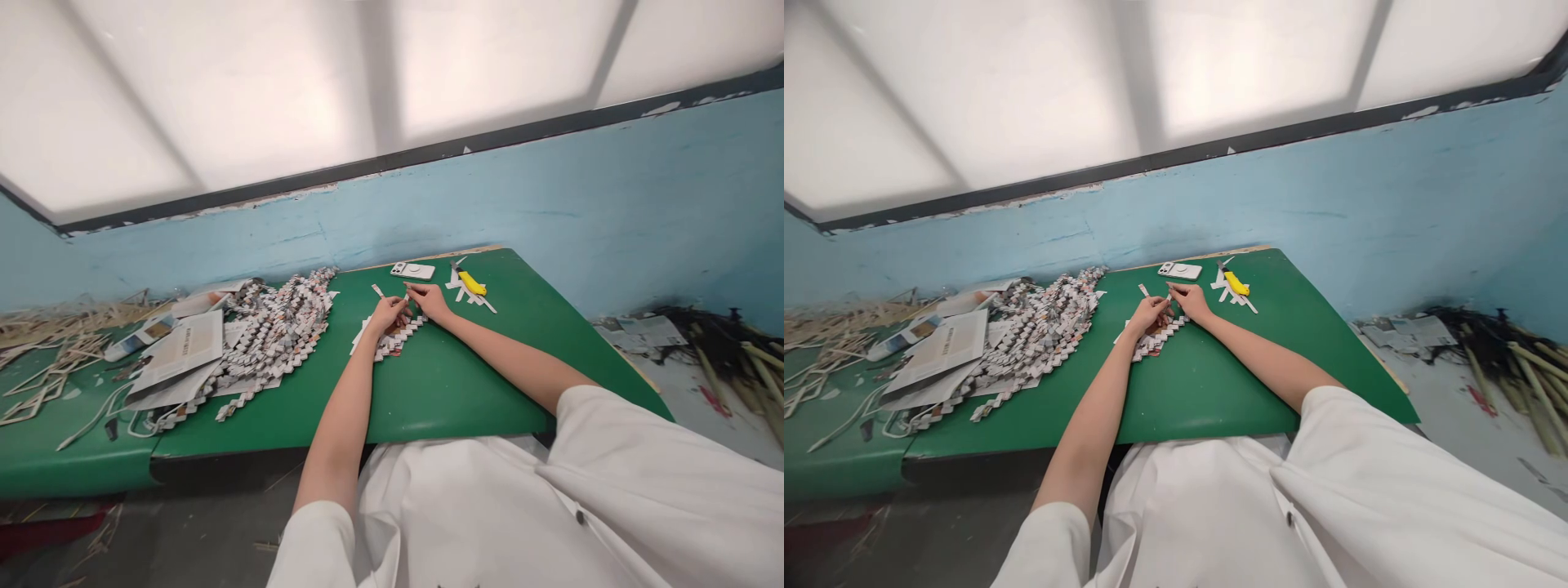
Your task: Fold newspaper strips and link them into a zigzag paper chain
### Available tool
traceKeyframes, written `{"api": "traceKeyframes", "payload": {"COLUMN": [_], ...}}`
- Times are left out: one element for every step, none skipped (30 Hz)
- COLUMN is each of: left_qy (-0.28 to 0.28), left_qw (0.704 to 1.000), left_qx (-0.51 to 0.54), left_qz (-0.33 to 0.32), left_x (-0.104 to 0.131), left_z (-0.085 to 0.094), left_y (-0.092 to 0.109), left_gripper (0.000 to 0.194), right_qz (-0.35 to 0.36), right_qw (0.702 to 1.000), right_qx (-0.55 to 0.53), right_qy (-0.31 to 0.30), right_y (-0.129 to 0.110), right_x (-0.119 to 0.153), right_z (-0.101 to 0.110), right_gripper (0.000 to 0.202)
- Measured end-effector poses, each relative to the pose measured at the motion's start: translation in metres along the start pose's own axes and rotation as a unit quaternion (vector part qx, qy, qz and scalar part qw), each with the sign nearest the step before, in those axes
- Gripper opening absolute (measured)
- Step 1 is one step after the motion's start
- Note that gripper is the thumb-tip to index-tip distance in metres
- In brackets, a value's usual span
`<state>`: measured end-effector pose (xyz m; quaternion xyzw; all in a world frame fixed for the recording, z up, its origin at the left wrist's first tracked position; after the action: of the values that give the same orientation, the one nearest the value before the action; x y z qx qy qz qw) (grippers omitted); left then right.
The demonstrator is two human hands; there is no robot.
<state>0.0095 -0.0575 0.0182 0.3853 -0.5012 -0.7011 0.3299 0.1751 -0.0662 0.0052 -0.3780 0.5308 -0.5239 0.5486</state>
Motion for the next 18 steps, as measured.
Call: {"api": "traceKeyframes", "payload": {"left_qy": [-0.001, -0.002, -0.001, 0.002, 0.007, 0.014, 0.022, 0.029, 0.034, 0.036, 0.038, 0.040, 0.042, 0.044, 0.045, 0.047, 0.047, 0.046], "left_qw": [1.000, 1.000, 1.000, 1.000, 1.000, 0.999, 0.999, 0.998, 0.997, 0.995, 0.994, 0.993, 0.992, 0.991, 0.990, 0.989, 0.988, 0.988], "left_qx": [0.002, 0.005, 0.009, 0.014, 0.021, 0.031, 0.044, 0.059, 0.075, 0.089, 0.102, 0.112, 0.119, 0.126, 0.132, 0.138, 0.143, 0.148], "left_qz": [-0.003, -0.006, -0.008, -0.009, -0.008, -0.004, 0.001, 0.005, 0.009, 0.013, 0.014, 0.014, 0.015, 0.016, 0.017, 0.016, 0.015, 0.012], "left_x": [-0.0004, -0.0007, -0.0008, -0.0008, -0.0006, -0.0004, -0.0001, 0.0002, 0.0005, 0.0007, 0.0008, 0.0008, 0.0006, 0.0004, 0.0001, -0.0002, -0.0005, -0.0008], "left_z": [0.0002, 0.0007, 0.0013, 0.0021, 0.0031, 0.0042, 0.0053, 0.0063, 0.0072, 0.0078, 0.0082, 0.0086, 0.0088, 0.0090, 0.0091, 0.0093, 0.0095, 0.0096], "left_y": [-0.0010, -0.0018, -0.0024, -0.0030, -0.0034, -0.0038, -0.0041, -0.0044, -0.0048, -0.0051, -0.0055, -0.0059, -0.0063, -0.0068, -0.0072, -0.0075, -0.0077, -0.0079], "left_gripper": [0.040, 0.040, 0.040, 0.040, 0.039, 0.038, 0.037, 0.036, 0.034, 0.034, 0.033, 0.032, 0.032, 0.032, 0.032, 0.032, 0.032, 0.032], "right_qz": [0.005, 0.014, 0.026, 0.038, 0.047, 0.051, 0.051, 0.048, 0.047, 0.048, 0.051, 0.057, 0.062, 0.066, 0.069, 0.071, 0.072, 0.072], "right_qw": [1.000, 1.000, 0.999, 0.999, 0.998, 0.997, 0.997, 0.997, 0.997, 0.996, 0.996, 0.995, 0.994, 0.994, 0.993, 0.992, 0.992, 0.992], "right_qx": [0.006, 0.016, 0.027, 0.037, 0.045, 0.049, 0.050, 0.050, 0.049, 0.049, 0.051, 0.055, 0.059, 0.065, 0.071, 0.078, 0.084, 0.091], "right_qy": [-0.001, -0.002, -0.002, -0.003, -0.007, -0.014, -0.024, -0.035, -0.045, -0.052, -0.056, -0.058, -0.060, -0.062, -0.064, -0.064, -0.062, -0.059], "right_y": [0.0002, -0.0002, -0.0010, -0.0021, -0.0032, -0.0042, -0.0049, -0.0053, -0.0056, -0.0059, -0.0062, -0.0067, -0.0073, -0.0079, -0.0085, -0.0091, -0.0095, -0.0096], "right_x": [0.0002, 0.0006, 0.0012, 0.0018, 0.0024, 0.0029, 0.0031, 0.0032, 0.0031, 0.0029, 0.0028, 0.0028, 0.0030, 0.0033, 0.0037, 0.0042, 0.0045, 0.0048], "right_z": [-0.0003, -0.0005, -0.0005, -0.0003, 0.0000, 0.0004, 0.0007, 0.0011, 0.0015, 0.0019, 0.0021, 0.0022, 0.0021, 0.0018, 0.0014, 0.0009, 0.0004, 0.0000], "right_gripper": [0.054, 0.053, 0.051, 0.049, 0.047, 0.046, 0.046, 0.046, 0.046, 0.046, 0.046, 0.045, 0.044, 0.044, 0.043, 0.043, 0.043, 0.043]}}
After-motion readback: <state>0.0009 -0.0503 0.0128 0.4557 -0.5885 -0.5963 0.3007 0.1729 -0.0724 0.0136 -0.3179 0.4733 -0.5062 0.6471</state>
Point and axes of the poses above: each hand's wrist, its own x-axis away from the middle knuckle, its own z-axis out of the back of the hand, y = z × x, the point moved 1 cm from there along -x, towards the middle knuckle, and after that the axes turned 14 degrees about -z, right-handed, at the moved point
